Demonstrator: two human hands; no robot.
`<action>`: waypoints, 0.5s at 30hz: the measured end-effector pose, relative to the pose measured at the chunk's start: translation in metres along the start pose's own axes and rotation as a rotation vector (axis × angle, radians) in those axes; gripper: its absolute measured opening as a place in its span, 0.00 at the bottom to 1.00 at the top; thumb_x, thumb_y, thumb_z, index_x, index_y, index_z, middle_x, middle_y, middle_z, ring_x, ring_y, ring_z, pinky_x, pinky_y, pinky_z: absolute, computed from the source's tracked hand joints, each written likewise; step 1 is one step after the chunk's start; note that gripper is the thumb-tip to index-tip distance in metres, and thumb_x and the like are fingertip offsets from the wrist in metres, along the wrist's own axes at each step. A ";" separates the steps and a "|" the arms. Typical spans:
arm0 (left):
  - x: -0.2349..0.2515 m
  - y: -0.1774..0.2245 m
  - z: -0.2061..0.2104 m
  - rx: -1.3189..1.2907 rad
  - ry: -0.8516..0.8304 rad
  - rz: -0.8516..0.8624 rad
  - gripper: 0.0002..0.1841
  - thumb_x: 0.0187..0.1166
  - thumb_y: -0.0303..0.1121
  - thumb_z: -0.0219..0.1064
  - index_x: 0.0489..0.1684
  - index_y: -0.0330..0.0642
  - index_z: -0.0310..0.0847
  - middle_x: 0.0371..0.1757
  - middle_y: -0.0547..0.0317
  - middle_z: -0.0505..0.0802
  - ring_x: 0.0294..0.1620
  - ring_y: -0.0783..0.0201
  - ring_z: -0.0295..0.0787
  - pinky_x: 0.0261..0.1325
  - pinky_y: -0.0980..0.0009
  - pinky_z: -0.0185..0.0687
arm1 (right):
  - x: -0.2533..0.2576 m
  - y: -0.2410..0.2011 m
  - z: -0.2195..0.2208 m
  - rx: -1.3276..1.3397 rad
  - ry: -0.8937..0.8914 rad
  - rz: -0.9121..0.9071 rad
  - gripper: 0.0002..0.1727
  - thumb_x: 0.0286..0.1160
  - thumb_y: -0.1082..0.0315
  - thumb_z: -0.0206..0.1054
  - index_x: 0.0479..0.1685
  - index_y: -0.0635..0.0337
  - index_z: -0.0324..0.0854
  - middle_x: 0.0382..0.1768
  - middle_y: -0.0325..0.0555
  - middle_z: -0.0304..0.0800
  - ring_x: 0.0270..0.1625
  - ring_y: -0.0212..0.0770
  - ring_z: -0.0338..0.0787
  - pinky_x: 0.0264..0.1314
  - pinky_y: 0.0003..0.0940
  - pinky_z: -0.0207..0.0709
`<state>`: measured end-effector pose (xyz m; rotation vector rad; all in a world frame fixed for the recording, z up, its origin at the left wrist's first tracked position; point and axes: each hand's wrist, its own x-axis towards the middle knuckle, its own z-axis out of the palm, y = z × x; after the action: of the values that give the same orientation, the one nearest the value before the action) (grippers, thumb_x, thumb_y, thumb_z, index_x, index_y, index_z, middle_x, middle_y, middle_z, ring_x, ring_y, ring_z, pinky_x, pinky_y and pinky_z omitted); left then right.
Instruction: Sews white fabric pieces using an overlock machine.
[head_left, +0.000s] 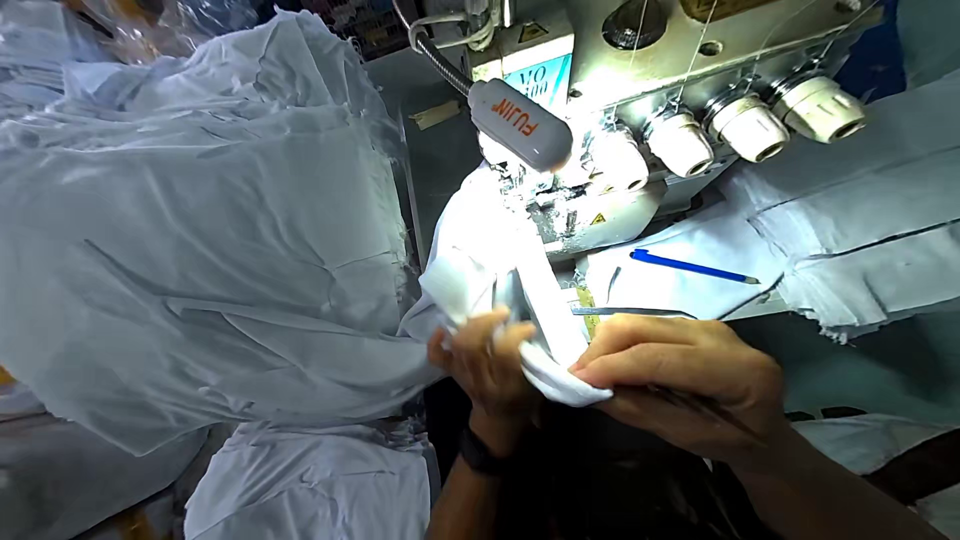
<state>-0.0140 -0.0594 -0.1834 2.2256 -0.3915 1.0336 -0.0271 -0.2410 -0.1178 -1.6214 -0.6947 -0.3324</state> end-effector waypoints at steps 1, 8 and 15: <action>-0.002 -0.022 0.011 0.095 0.058 0.017 0.08 0.84 0.44 0.61 0.37 0.56 0.81 0.52 0.59 0.87 0.63 0.59 0.79 0.81 0.49 0.52 | -0.003 0.001 0.002 -0.031 -0.021 0.000 0.06 0.79 0.69 0.70 0.40 0.64 0.88 0.36 0.46 0.90 0.44 0.28 0.88 0.49 0.17 0.81; 0.042 -0.062 -0.025 0.214 0.003 0.332 0.05 0.86 0.41 0.60 0.38 0.59 0.75 0.62 0.68 0.83 0.80 0.64 0.66 0.89 0.44 0.32 | -0.028 0.025 0.010 -0.111 -0.114 0.040 0.11 0.80 0.65 0.68 0.32 0.61 0.88 0.41 0.45 0.91 0.46 0.29 0.89 0.48 0.18 0.81; 0.084 -0.070 -0.020 0.167 -0.104 0.496 0.06 0.83 0.34 0.64 0.34 0.54 0.77 0.61 0.65 0.87 0.76 0.60 0.72 0.86 0.44 0.38 | -0.010 0.048 0.016 -0.115 0.068 0.107 0.10 0.74 0.65 0.73 0.30 0.63 0.90 0.39 0.46 0.86 0.44 0.24 0.82 0.48 0.13 0.76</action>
<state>0.0647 0.0064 -0.1398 2.3963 -0.9713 1.2372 -0.0088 -0.2300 -0.1649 -1.7413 -0.5430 -0.3539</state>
